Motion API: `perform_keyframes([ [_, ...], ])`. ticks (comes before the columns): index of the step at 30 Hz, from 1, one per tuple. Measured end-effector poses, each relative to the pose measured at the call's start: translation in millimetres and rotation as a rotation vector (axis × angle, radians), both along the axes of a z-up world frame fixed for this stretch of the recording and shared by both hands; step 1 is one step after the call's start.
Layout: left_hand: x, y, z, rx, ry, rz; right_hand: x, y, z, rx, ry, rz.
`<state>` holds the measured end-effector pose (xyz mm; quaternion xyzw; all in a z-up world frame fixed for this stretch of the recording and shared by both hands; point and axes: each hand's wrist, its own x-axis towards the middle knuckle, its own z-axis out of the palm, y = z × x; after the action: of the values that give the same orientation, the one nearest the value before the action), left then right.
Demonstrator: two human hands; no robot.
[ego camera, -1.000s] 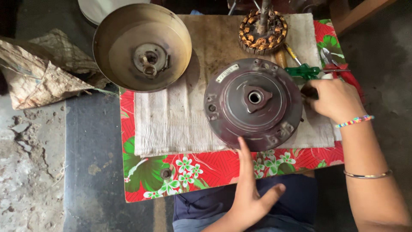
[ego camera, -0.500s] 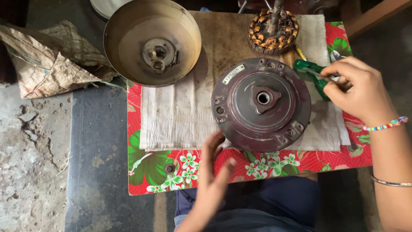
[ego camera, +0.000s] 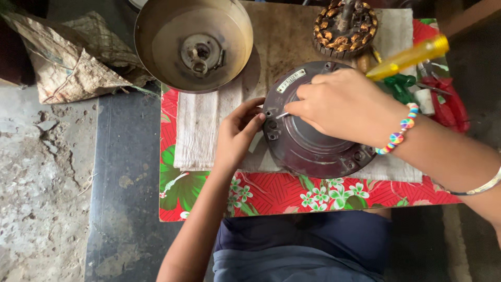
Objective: The person disassembles and reassembles a ceiling fan motor by hand and using a screwdriver. The person removes the top casing, handles the internal components, and then uses a green-handled screwdriver to tighten screws on the exterior of the motor housing on a table.
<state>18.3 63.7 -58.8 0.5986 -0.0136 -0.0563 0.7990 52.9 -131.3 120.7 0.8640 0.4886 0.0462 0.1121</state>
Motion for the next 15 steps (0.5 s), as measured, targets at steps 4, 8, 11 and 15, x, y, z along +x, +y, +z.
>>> perform_keyframes([
  [4,-8.4,0.6,1.7,0.038,-0.040,0.032,2.3,10.1,-1.6,-0.073,-0.018,0.026],
  [8,-8.5,-0.8,4.4,0.064,-0.071,0.054,1.1,15.7,-6.8,-0.032,0.072,0.043],
  [11,-9.7,-1.2,4.2,0.115,-0.084,0.065,-0.4,15.3,-9.4,-0.019,0.097,0.021],
  [15,-10.5,-0.8,7.0,0.158,-0.114,0.079,0.5,17.0,-7.5,-0.017,0.092,0.007],
])
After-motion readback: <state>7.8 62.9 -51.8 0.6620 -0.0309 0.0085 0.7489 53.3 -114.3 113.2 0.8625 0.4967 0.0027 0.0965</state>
